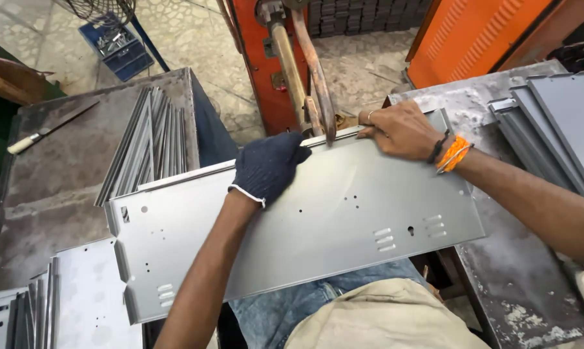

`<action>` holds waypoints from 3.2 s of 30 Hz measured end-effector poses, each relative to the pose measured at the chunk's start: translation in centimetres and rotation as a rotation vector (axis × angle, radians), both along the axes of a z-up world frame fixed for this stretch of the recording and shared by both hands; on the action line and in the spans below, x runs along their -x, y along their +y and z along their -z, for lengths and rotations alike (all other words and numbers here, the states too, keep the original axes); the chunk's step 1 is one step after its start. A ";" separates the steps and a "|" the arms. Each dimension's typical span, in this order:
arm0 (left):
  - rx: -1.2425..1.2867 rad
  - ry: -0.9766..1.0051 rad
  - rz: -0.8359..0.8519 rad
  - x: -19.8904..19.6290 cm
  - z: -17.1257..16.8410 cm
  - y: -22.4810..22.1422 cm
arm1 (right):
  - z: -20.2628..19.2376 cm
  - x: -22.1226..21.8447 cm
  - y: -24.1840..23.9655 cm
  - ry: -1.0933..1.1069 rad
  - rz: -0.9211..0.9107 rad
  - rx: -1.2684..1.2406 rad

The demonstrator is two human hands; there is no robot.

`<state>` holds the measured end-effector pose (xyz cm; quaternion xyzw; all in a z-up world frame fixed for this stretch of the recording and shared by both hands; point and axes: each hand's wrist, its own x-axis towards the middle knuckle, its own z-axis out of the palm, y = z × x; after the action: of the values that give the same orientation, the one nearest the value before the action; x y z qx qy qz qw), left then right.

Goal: The person is assembling and spot welding metal panels to a frame at a workstation.

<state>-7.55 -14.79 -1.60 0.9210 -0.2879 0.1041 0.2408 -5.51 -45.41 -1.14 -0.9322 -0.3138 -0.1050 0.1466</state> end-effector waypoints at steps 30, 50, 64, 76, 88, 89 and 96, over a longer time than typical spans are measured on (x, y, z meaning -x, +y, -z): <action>-0.239 -0.051 -0.216 1.4 -2.5 7.7 | 0.3 -0.9 1.8 0.093 -0.114 -0.004; -0.290 -0.013 -0.230 1.5 -1.8 9.8 | 3.4 -1.6 2.8 -0.006 -0.057 0.072; -0.283 -0.106 -0.200 2.0 -0.8 9.9 | 0.4 -0.5 2.9 0.094 -0.111 -0.035; -0.128 -0.003 -0.176 6.0 7.0 1.7 | 4.2 7.1 -1.5 0.153 -0.142 -0.118; -0.083 0.250 -0.120 7.1 9.4 0.7 | 10.9 9.9 1.4 -0.181 0.273 0.125; -0.137 0.295 -0.162 7.3 9.4 0.6 | 10.5 9.9 1.7 -0.174 0.241 0.132; -0.195 0.241 -0.170 8.1 10.2 0.6 | 7.9 10.1 9.9 0.242 0.035 -0.105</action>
<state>-15.63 -14.22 -11.80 0.9669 -0.1867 -0.0154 0.1733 -15.62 -35.48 -9.05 -0.9344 -0.2718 -0.0105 0.2301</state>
